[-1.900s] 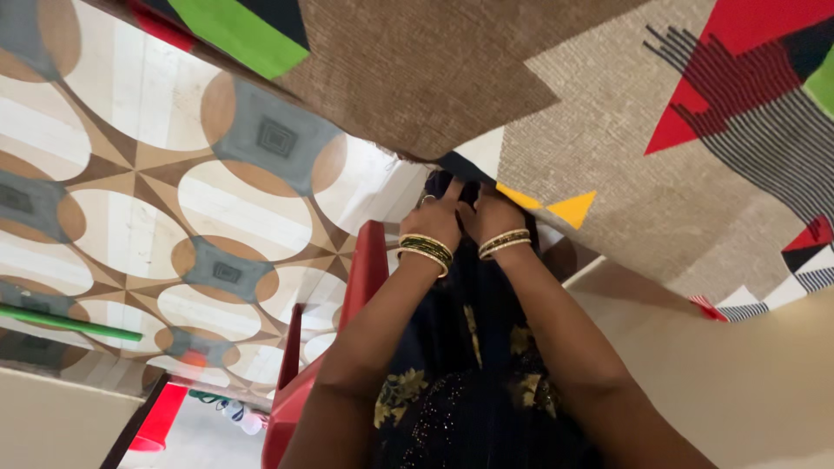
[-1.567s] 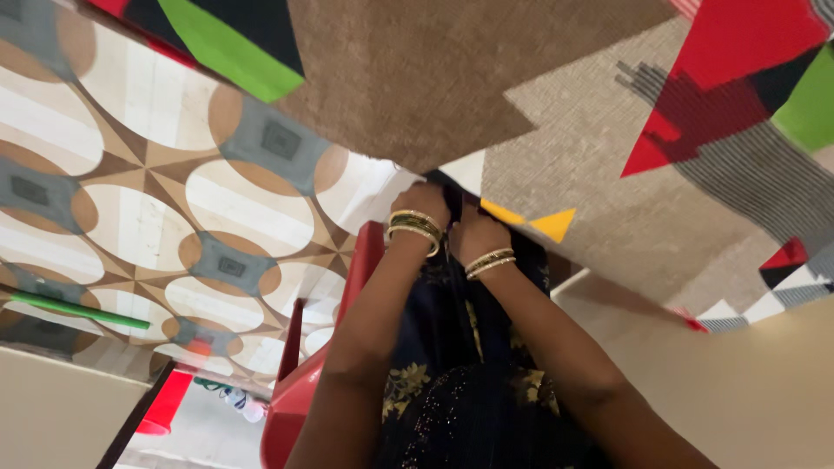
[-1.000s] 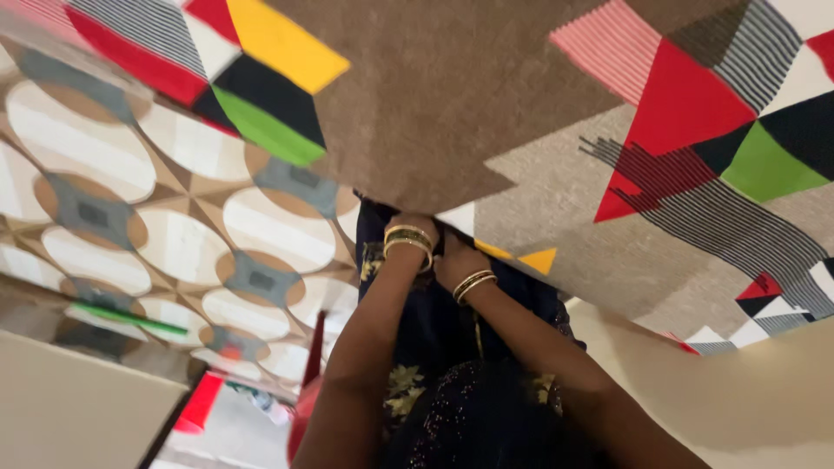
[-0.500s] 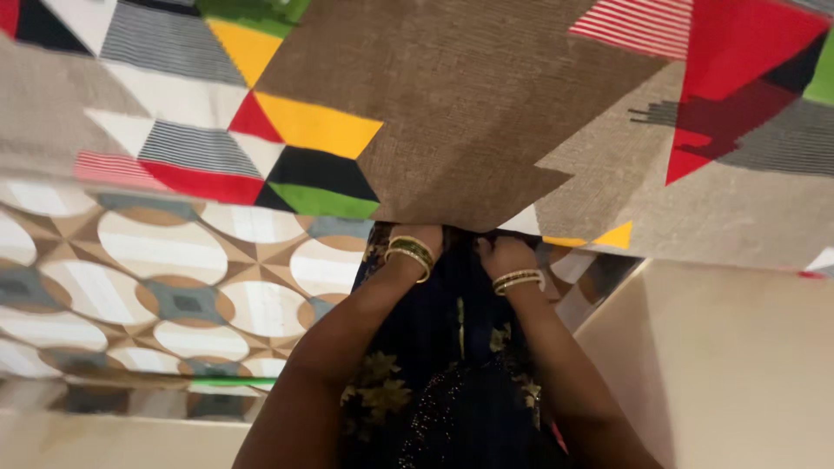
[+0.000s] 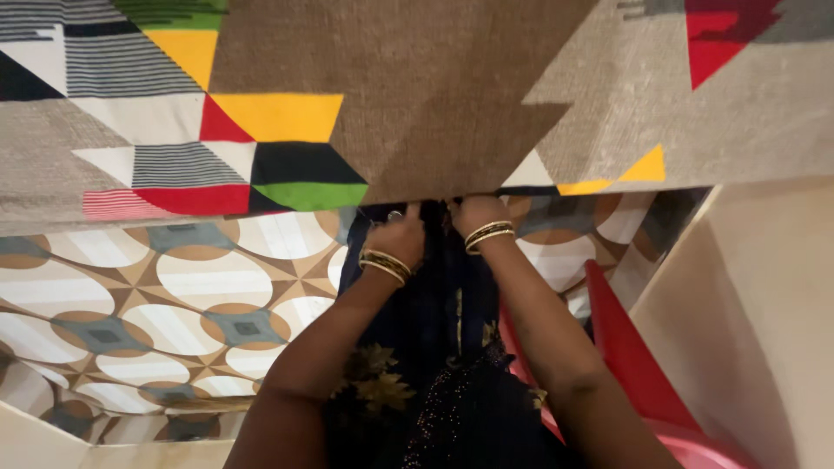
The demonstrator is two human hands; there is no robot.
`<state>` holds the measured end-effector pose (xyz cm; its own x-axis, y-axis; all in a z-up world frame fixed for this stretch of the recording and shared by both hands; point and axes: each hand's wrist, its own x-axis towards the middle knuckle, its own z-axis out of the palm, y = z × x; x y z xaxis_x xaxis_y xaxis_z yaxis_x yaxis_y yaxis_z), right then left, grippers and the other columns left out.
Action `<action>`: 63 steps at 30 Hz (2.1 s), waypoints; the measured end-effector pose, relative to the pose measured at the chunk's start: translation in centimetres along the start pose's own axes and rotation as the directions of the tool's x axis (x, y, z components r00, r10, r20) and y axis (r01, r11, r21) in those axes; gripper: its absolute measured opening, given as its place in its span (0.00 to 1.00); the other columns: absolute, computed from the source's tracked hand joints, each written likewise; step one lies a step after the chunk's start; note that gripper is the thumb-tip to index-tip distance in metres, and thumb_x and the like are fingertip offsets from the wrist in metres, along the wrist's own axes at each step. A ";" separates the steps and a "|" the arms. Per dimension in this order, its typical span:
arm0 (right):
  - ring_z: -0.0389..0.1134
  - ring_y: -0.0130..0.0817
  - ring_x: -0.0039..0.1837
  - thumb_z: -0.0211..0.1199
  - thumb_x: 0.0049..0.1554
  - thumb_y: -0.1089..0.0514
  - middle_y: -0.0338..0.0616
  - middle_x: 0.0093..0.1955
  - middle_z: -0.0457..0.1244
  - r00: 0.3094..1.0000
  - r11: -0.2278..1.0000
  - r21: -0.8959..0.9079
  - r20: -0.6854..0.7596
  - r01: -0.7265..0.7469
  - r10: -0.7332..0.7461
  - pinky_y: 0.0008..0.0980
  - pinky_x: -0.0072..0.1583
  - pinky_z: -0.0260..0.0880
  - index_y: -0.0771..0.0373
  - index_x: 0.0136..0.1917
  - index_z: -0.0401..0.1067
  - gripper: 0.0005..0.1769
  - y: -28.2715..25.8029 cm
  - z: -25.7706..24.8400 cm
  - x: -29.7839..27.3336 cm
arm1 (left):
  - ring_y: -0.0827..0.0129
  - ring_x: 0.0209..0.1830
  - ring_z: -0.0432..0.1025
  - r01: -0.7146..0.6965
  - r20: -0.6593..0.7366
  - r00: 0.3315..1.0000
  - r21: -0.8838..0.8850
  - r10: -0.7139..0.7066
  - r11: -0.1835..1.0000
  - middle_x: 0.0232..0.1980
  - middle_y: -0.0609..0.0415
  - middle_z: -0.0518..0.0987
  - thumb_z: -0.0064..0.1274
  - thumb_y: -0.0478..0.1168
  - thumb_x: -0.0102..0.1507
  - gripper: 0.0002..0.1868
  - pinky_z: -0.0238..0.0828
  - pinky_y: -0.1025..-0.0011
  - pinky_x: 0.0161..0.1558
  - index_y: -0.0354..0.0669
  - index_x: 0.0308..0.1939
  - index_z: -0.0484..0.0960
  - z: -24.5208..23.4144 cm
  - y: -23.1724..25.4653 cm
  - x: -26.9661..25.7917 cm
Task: The person smooths a bedsheet over a mattress and tucks its edges under the mattress by hand.
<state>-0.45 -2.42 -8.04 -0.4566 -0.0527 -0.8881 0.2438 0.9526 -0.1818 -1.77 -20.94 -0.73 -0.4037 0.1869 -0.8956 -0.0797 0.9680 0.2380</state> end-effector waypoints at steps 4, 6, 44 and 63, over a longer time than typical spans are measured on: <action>0.73 0.55 0.51 0.59 0.63 0.40 0.61 0.50 0.70 0.999 0.999 -0.008 0.008 -0.031 0.031 0.51 0.55 0.74 0.66 0.59 0.74 0.26 -3.0 -2.7 -4.7 | 0.42 0.50 0.78 0.046 -0.007 0.999 -0.110 -0.047 0.993 0.52 0.38 0.82 0.41 0.43 0.68 0.17 0.76 0.49 0.51 0.43 0.54 0.81 1.4 -2.0 5.2; 0.72 0.59 0.46 0.63 0.55 0.47 0.63 0.45 0.69 0.995 0.998 0.070 -0.095 -0.005 0.012 0.55 0.48 0.72 0.61 0.80 0.49 0.46 -5.3 -2.5 -7.3 | 0.42 0.51 0.77 -0.006 -0.052 0.999 -0.074 0.002 0.997 0.53 0.38 0.81 0.44 0.43 0.65 0.18 0.76 0.49 0.50 0.44 0.54 0.82 2.7 -2.3 6.7; 0.71 0.57 0.53 0.75 0.36 0.53 0.62 0.52 0.69 0.918 0.945 0.234 -0.374 0.230 -0.131 0.48 0.54 0.71 0.68 0.58 0.73 0.36 -11.8 5.3 1.9 | 0.43 0.65 0.67 -0.105 -0.159 0.983 -0.082 0.091 0.991 0.66 0.40 0.73 0.48 0.41 0.65 0.30 0.67 0.45 0.58 0.57 0.72 0.62 -1.0 -13.1 3.3; 0.70 0.64 0.58 0.56 0.61 0.45 0.68 0.58 0.67 0.984 0.974 0.153 -0.044 -0.166 0.174 0.57 0.60 0.70 0.57 0.83 0.48 0.42 -29.6 4.7 -3.8 | 0.44 0.51 0.75 -0.199 -0.190 0.971 -0.291 0.147 0.936 0.60 0.37 0.78 0.47 0.52 0.67 0.18 0.71 0.50 0.51 0.54 0.58 0.79 -2.3 -22.7 6.4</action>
<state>-1.90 -31.79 -1.26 -0.4442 0.1273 -0.8868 0.4439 0.8911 -0.0945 -4.65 -42.13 -11.00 -0.5769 0.2921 -0.7628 -0.2594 0.8200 0.5102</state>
